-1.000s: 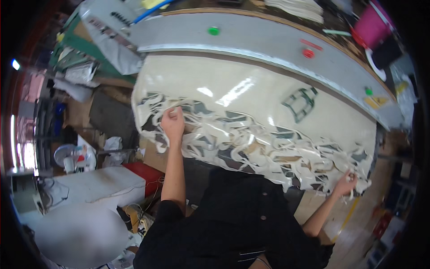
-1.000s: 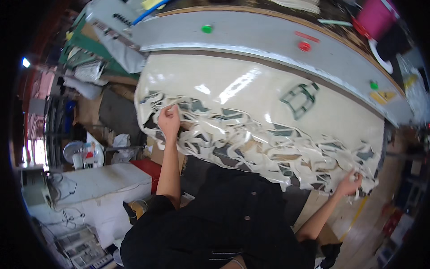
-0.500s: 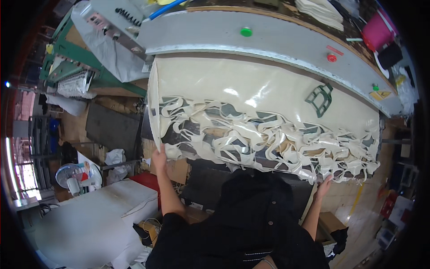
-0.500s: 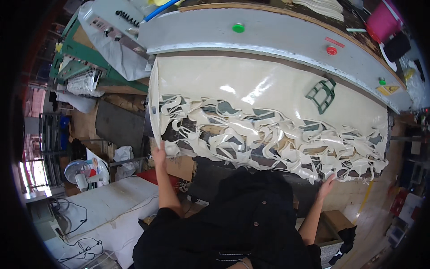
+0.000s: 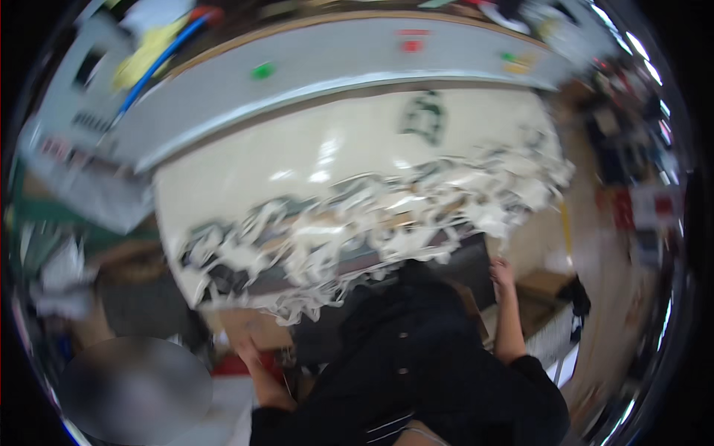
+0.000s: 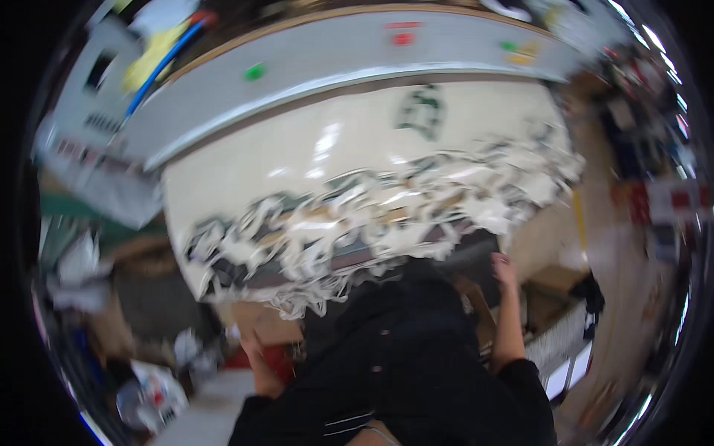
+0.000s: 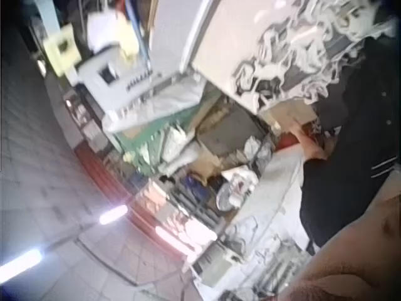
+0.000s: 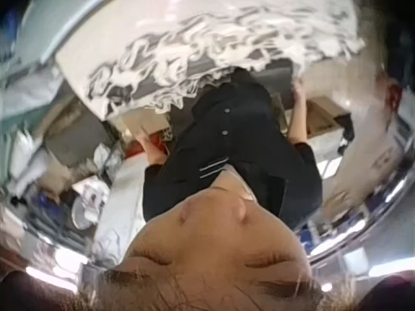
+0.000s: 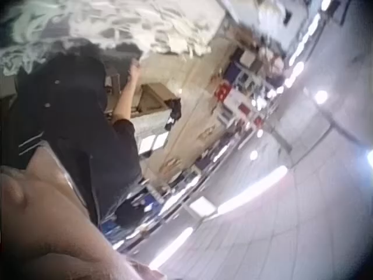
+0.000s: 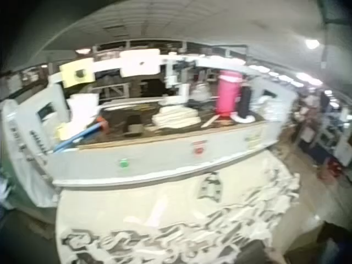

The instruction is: Using a hydraulic press and metal dies to cut shoe components from a sheet of material, then trimming the excess scrap with scissors.

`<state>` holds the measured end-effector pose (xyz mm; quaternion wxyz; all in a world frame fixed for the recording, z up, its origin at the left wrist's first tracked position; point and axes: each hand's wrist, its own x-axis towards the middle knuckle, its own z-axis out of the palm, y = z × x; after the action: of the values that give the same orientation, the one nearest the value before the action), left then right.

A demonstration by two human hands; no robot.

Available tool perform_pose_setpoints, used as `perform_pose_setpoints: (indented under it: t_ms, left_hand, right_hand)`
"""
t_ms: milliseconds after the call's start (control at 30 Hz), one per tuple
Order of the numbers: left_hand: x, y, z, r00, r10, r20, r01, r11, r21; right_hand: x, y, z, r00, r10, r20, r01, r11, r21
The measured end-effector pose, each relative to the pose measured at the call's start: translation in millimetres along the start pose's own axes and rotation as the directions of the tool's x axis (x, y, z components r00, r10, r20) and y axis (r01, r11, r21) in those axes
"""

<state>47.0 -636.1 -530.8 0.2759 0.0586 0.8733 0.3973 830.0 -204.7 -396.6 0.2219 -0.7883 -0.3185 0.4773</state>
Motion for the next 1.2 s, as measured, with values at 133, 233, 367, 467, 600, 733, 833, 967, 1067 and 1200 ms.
perform_pose_setpoints:
  t_ms: [133, 233, 367, 467, 600, 733, 833, 967, 1067, 1200]
  left_hand:
    - [-65, 2, 81, 0.906, -0.237, 0.352, 0.273, 0.960, -0.057]
    - [-80, -1, 115, 0.822, -0.175, 0.541, 0.316, 0.932, -0.179]
    - [-111, 16, 173, 0.691, -0.073, 0.719, 0.414, 0.855, -0.311]
    - [-123, 64, 173, 0.996, -0.039, 0.086, 0.002, 0.922, 0.386]
    - [-97, 134, 102, 0.992, -0.012, -0.125, 0.001, 0.997, -0.083]
    - [-171, 156, 105, 0.995, -0.050, -0.083, 0.059, 0.993, 0.106]
    - [-206, 184, 150, 0.973, -0.189, 0.130, 0.183, 0.982, 0.052]
    - [-223, 215, 156, 0.973, -0.199, 0.120, 0.180, 0.972, 0.148]
    - [-220, 229, 163, 0.994, -0.090, 0.057, 0.087, 0.994, 0.058]
    - [-208, 232, 170, 0.933, 0.209, -0.294, -0.160, 0.970, 0.183]
  right_hand:
    - [36, -34, 43, 0.910, -0.252, -0.329, 0.210, 0.965, -0.157]
    - [102, -107, 8, 0.755, -0.417, -0.507, 0.382, 0.907, -0.177]
    - [216, -194, -60, 0.688, -0.495, -0.530, 0.514, 0.849, -0.126]
    - [309, -217, -117, 0.626, -0.429, -0.651, 0.516, 0.854, -0.066]
    - [370, -168, -120, 0.645, -0.250, -0.722, 0.401, 0.915, 0.042]
    - [356, -146, -104, 0.951, -0.258, -0.170, 0.286, 0.527, 0.800]
    - [360, -145, -179, 0.939, -0.146, -0.310, -0.045, 0.845, -0.534]
    - [289, -223, -245, 0.794, -0.312, -0.521, 0.366, 0.931, 0.000]
    - [249, -240, -272, 0.839, -0.323, -0.437, 0.530, 0.668, 0.523]
    - [305, -171, -273, 0.666, -0.539, -0.515, 0.211, 0.799, -0.563]
